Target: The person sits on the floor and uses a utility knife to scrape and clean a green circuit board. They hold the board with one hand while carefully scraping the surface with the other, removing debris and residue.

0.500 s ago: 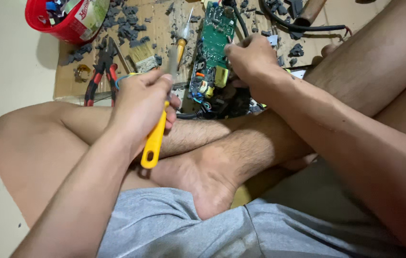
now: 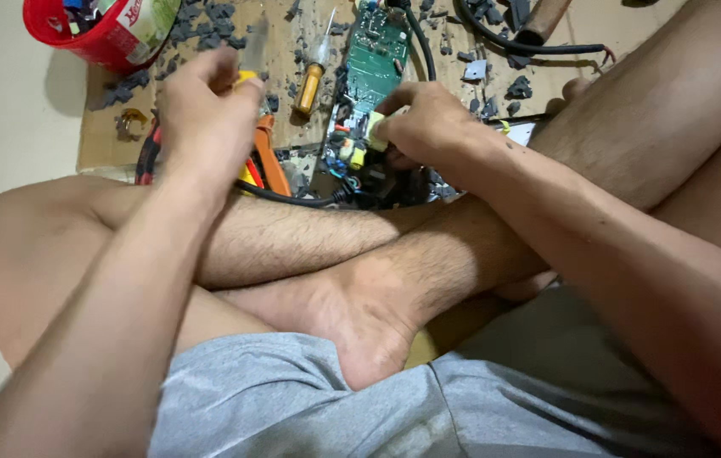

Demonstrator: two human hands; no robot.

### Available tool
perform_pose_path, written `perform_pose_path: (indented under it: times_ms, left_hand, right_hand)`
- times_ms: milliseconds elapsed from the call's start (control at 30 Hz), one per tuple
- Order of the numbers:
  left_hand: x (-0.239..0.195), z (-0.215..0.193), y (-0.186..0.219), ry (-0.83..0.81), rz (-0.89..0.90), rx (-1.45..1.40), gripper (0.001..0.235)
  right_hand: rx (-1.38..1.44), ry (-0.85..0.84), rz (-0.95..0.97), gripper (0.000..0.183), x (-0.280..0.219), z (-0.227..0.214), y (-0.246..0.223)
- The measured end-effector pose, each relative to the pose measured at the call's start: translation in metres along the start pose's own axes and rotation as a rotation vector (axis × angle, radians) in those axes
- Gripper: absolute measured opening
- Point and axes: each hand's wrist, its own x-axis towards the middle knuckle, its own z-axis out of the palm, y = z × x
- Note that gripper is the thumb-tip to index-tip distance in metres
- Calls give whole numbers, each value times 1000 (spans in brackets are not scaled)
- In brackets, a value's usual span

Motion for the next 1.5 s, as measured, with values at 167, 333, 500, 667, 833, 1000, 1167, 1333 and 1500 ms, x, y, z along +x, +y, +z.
perform_pose_path:
  times_ms: [167, 333, 500, 667, 833, 1000, 1167, 1333, 1500]
  left_hand:
    - [-17, 1, -15, -17, 43, 277, 37]
    - [-38, 5, 8, -135, -23, 326, 37]
    - [-30, 20, -13, -84, 277, 545, 25]
    - [-22, 27, -6, -90, 307, 504, 30]
    - [7, 48, 10, -198, 212, 479, 19]
    - [35, 83, -3, -172, 321, 443, 11]
    - [32, 70, 35, -228, -37, 430, 25]
    - [-3, 29, 63, -157, -170, 335, 18]
    - [-42, 6, 65, -297, -279, 392, 26]
  right_hand:
    - [-331, -16, -324, 39, -3, 3, 0]
    - [-531, -117, -336, 54, -12, 0, -8]
    - [-718, -34, -727, 52, 50, -4, 28]
    - [-715, -32, -561, 38, 8, -12, 5]
    - [-803, 3, -573, 47, 31, -27, 15]
    - [-762, -106, -278, 38, 14, -35, -1]
    - [-556, -89, -187, 37, 15, -33, -8]
    - [-560, -66, -252, 34, 27, -28, -15]
    - [-562, -72, -212, 37, 28, -25, -18]
